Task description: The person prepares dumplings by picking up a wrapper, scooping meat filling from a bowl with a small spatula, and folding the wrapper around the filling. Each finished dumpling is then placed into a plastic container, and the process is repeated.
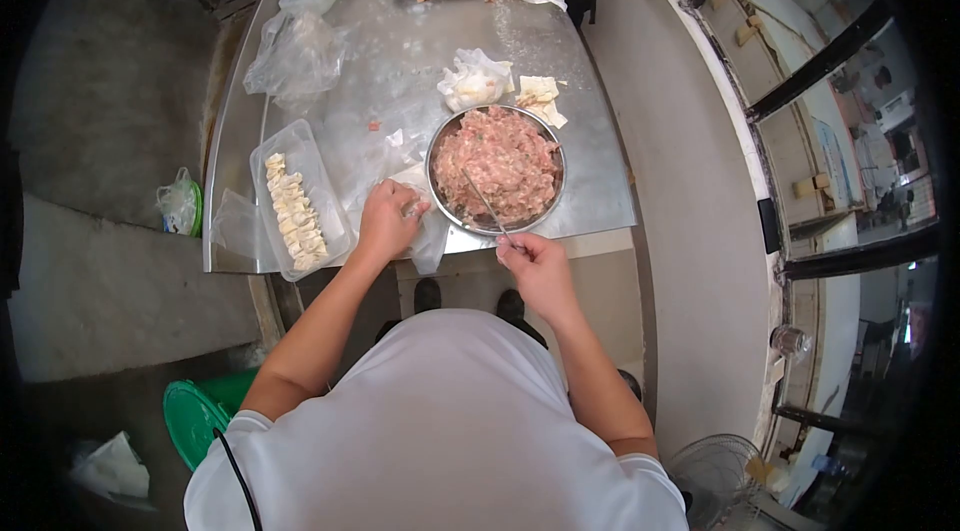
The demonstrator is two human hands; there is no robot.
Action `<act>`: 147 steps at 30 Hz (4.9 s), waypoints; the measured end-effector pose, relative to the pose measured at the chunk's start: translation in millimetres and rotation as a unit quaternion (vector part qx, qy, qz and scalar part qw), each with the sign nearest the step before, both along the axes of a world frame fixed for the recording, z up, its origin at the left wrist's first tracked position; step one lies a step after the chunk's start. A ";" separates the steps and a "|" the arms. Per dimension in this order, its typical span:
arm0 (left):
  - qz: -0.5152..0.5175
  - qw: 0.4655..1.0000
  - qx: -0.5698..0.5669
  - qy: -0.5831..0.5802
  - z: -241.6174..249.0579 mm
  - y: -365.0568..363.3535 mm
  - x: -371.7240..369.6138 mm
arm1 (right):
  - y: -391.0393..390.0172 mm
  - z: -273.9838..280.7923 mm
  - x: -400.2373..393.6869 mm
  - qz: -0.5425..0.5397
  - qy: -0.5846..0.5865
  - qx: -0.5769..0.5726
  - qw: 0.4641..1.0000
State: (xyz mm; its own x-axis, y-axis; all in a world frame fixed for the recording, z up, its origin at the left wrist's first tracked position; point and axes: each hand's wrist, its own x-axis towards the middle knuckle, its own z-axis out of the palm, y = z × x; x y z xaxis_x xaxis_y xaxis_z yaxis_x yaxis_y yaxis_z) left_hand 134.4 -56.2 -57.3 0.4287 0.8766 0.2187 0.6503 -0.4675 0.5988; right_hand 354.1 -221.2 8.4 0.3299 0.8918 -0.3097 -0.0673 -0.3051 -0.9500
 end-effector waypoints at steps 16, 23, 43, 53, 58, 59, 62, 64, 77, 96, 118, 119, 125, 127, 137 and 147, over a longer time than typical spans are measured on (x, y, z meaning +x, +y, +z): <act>0.132 0.555 -0.505 -0.648 36.2 -1.9 -48.5 | 2.5 19.7 25.3 0.162 -0.502 -0.012 0.849; 0.159 0.494 -0.539 -0.664 34.9 -19.6 -41.6 | 47.0 -1.5 3.3 0.203 -0.638 -0.037 0.742; 0.082 0.480 -0.586 -0.647 24.2 -29.2 -32.3 | 36.9 -16.0 36.3 0.167 -0.173 -0.071 0.968; 0.120 0.413 -0.632 -0.645 28.5 -25.9 44.4 | 4.7 0.0 -11.5 0.133 -0.521 0.090 0.839; 0.176 0.412 -0.613 -0.651 36.9 -18.9 43.8 | -7.0 -5.4 -8.5 0.110 -0.612 0.087 0.779; 0.168 0.421 -0.610 -0.650 33.9 -17.6 41.1 | -10.0 -1.4 -7.8 0.111 -0.617 0.073 0.775; 0.152 0.443 -0.601 -0.648 41.5 -18.5 38.2 | -9.1 9.9 -11.4 0.092 -0.612 0.105 0.779; 0.148 0.456 -0.593 -0.647 48.4 -22.2 39.5 | -0.8 11.0 -19.1 0.088 -0.608 0.122 0.780; 0.198 0.434 -0.548 -0.687 49.6 -22.4 20.1 | 10.7 30.2 -16.7 0.088 -0.611 0.161 0.770; 0.167 0.432 -0.552 -0.693 44.1 -19.5 -19.7 | 52.6 9.9 -2.1 0.278 -0.573 -0.143 0.758; 0.151 0.461 -0.624 -0.612 35.8 -46.0 22.4 | -2.7 9.7 -7.9 0.163 -0.446 0.057 0.878; 0.138 0.447 -0.626 -0.624 32.2 -42.4 22.4 | -5.1 8.3 -15.2 0.161 -0.497 0.068 0.850; 0.170 0.468 -0.595 -0.631 42.2 -32.2 21.9 | -19.8 9.3 -15.1 0.133 -0.569 0.085 0.807; 0.169 0.468 -0.601 -0.626 43.6 -32.5 22.0 | -17.8 14.5 -18.8 0.117 -0.553 0.134 0.814; 0.115 0.499 -0.583 -0.631 49.6 -26.1 10.4 | -8.3 22.3 -30.6 0.137 -0.579 0.134 0.793; -0.072 0.518 -0.588 -0.617 70.5 -3.7 -46.5 | 15.6 4.8 -41.6 0.153 -0.200 0.047 0.967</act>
State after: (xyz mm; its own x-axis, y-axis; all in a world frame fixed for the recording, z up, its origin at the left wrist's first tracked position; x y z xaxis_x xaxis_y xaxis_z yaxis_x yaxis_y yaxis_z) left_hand 87.9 -59.9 13.2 0.6779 0.6937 -0.2435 -0.5586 0.7013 0.4429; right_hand 312.5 -205.6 13.1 0.1225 0.9846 -0.1247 0.3919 -0.1634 -0.9054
